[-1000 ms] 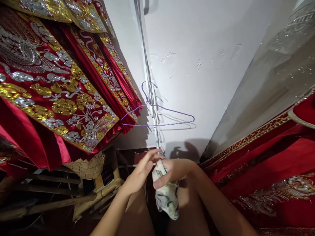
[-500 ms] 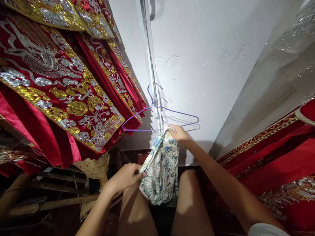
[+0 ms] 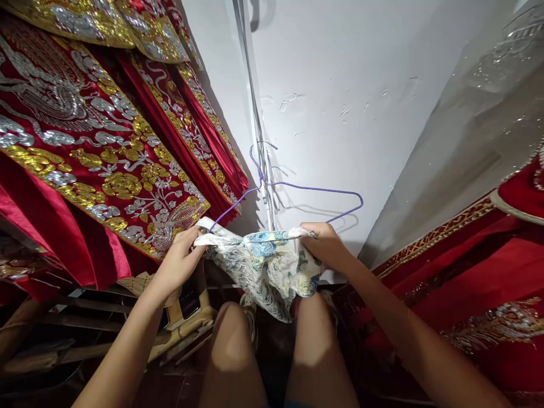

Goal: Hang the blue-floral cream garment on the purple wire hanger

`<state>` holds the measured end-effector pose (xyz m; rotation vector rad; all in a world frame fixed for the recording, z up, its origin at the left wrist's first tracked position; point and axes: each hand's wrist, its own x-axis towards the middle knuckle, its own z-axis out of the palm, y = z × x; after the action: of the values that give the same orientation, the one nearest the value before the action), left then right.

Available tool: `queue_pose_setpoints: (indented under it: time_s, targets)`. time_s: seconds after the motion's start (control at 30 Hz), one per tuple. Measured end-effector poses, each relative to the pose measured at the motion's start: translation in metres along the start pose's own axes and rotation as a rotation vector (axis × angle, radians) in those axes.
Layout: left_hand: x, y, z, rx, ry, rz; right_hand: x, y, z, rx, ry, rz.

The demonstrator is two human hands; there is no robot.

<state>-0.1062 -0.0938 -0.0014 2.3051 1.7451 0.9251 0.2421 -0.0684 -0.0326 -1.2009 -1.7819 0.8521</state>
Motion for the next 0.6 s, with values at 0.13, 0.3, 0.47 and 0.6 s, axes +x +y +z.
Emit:
queue_pose_setpoints:
  time_s: [0.13,0.3,0.47,0.6]
  targets:
    - [0.024,0.013,0.013,-0.105,-0.050,0.009,-0.004,0.005,0.006,0.037,-0.027,-0.044]
    - [0.040,0.038,0.024,-0.337,0.070,0.170,-0.006,0.001,0.007,0.049,-0.075,-0.093]
    - [0.049,0.040,0.025,-0.287,0.147,0.149,-0.012,-0.006,-0.003,0.034,0.184,-0.014]
    - [0.050,0.034,0.022,-0.201,0.174,0.177,-0.009,0.004,-0.033,0.010,0.497,0.008]
